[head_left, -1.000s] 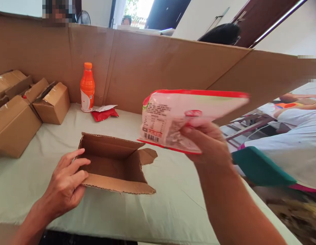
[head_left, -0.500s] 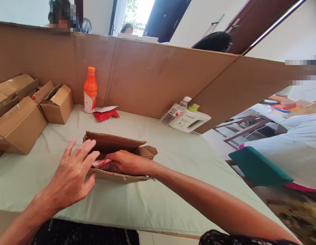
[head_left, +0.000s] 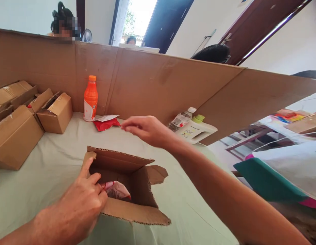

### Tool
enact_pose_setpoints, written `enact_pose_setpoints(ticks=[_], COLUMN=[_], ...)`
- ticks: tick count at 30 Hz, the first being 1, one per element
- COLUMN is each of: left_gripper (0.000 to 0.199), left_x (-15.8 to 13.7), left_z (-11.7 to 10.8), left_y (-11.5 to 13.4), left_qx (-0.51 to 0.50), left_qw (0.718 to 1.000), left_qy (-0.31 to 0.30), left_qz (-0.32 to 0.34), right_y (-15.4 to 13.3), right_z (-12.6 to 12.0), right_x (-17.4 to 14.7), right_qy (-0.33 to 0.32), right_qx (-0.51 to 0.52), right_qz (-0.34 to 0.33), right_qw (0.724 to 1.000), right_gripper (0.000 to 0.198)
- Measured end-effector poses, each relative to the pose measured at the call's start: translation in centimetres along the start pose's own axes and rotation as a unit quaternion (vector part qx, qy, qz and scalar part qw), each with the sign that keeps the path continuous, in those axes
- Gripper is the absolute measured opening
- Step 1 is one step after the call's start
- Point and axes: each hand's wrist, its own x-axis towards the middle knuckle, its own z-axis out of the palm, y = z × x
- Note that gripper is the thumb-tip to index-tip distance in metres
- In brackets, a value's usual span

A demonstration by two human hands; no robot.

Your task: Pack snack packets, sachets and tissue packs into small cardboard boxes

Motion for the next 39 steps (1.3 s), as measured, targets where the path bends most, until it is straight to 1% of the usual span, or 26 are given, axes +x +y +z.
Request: enact_pose_setpoints(ticks=[1, 2, 3, 5, 7, 9, 11, 13, 14, 15, 17, 19, 21, 22, 23, 25, 27, 28, 30, 32, 33, 36, 37, 39], left_gripper=[0.016, 0.013, 0.011, 0.014, 0.021, 0.024, 0.025, 0.026, 0.026, 0.025, 0.017, 0.008, 0.021, 0.027, 0.031, 0.034, 0.036, 0.038, 0.049, 0.055, 0.051, 0.019, 0.013, 0.017], left_x=[-0.1, -0.3, -0.5, -1.0, -1.3, -1.4, -1.3, -1.3, -1.3, -1.3, -1.5, -1.7, -1.8, -1.8, -1.8, -1.8, -2.0, -2.2, -2.8, -3.2, -3.4, -3.2, -3.0, -2.5], left_z=[0.4, 0.9, 1.4, 2.3, 2.9, 3.1, 3.2, 3.4, 3.4, 3.4, 3.2, 2.5, 1.6, 1.1, 0.7, -0.1, -0.7, -0.8, -0.7, 0.1, 0.7, 2.6, 3.1, 3.7], left_y=[-0.1, -0.3, -0.5, -0.8, -0.9, -0.9, -0.8, -0.8, -0.8, -0.8, -0.7, -0.5, -0.2, 0.0, 0.2, 0.6, 1.1, 1.2, 1.2, 0.7, 0.4, -0.6, -0.8, -1.0], left_qx=[0.007, 0.013, 0.016, 0.016, 0.022, 0.031, 0.048, 0.059, 0.061, 0.06, 0.041, 0.002, -0.032, -0.039, -0.039, -0.029, -0.027, -0.029, -0.035, -0.032, -0.027, 0.004, 0.012, 0.015], left_qw=[1.0, 1.0, 0.999, 0.995, 0.99, 0.989, 0.988, 0.987, 0.986, 0.985, 0.987, 0.994, 0.997, 0.997, 0.996, 0.996, 0.996, 0.996, 0.996, 0.997, 0.997, 0.989, 0.985, 0.98], left_qy=[-0.001, 0.01, 0.037, 0.099, 0.139, 0.143, 0.143, 0.147, 0.156, 0.159, 0.153, 0.1, 0.037, 0.013, -0.004, -0.012, -0.015, -0.014, -0.011, 0.014, 0.04, 0.146, 0.172, 0.198], left_qz=[0.012, 0.021, 0.023, 0.008, -0.01, -0.021, -0.019, -0.017, -0.02, -0.023, -0.025, -0.037, -0.06, -0.072, -0.079, -0.081, -0.084, -0.085, -0.082, -0.066, -0.052, -0.018, -0.011, -0.012], right_y=[1.7, 3.4, 5.0, 7.9, 10.0, 11.4, 12.1, 12.2, 12.1, 11.9, 11.5, 11.1, 10.8, 10.6, 10.4, 10.1, 10.1, 10.2, 10.6, 11.3, 11.8, 13.4, 14.0, 15.1], right_z=[1.0, 2.3, 3.7, 6.5, 8.9, 10.7, 11.9, 12.3, 12.2, 11.7, 10.0, 7.4, 4.7, 3.6, 2.9, 2.4, 3.4, 4.3, 6.3, 8.3, 9.2, 11.6, 12.3, 13.7], right_x=[2.3, 4.6, 6.8, 10.5, 13.2, 14.9, 15.9, 16.3, 16.3, 16.1, 14.9, 12.7, 10.2, 9.0, 7.9, 6.2, 5.7, 5.9, 7.0, 8.6, 9.5, 12.0, 12.8, 14.3], right_qy=[0.004, -0.017, -0.03, -0.049, -0.05, -0.043, -0.036, -0.027, -0.018, -0.004, 0.037, 0.081, 0.128, 0.138, 0.135, 0.097, 0.051, 0.041, 0.035, 0.029, 0.027, 0.027, 0.03, 0.04], right_qx=[-0.079, -0.156, -0.184, -0.211, -0.215, -0.222, -0.223, -0.217, -0.211, -0.205, -0.19, -0.177, -0.164, -0.163, -0.166, -0.182, -0.198, -0.201, -0.205, -0.208, -0.208, -0.201, -0.196, -0.181], right_qz=[0.024, 0.042, 0.048, 0.047, 0.042, 0.045, 0.05, 0.062, 0.073, 0.086, 0.113, 0.129, 0.108, 0.09, 0.073, 0.05, 0.051, 0.053, 0.057, 0.065, 0.069, 0.084, 0.089, 0.097], right_qw=[0.997, 0.987, 0.981, 0.975, 0.974, 0.973, 0.973, 0.974, 0.975, 0.975, 0.974, 0.972, 0.972, 0.973, 0.974, 0.977, 0.978, 0.977, 0.976, 0.976, 0.975, 0.975, 0.976, 0.978], right_gripper=[0.032, 0.036, 0.038, 0.045, 0.054, 0.057, 0.051, 0.042, 0.038, 0.037, 0.04, 0.046, 0.046, 0.044, 0.041, 0.036, 0.033, 0.033, 0.033, 0.035, 0.036, 0.043, 0.046, 0.051])
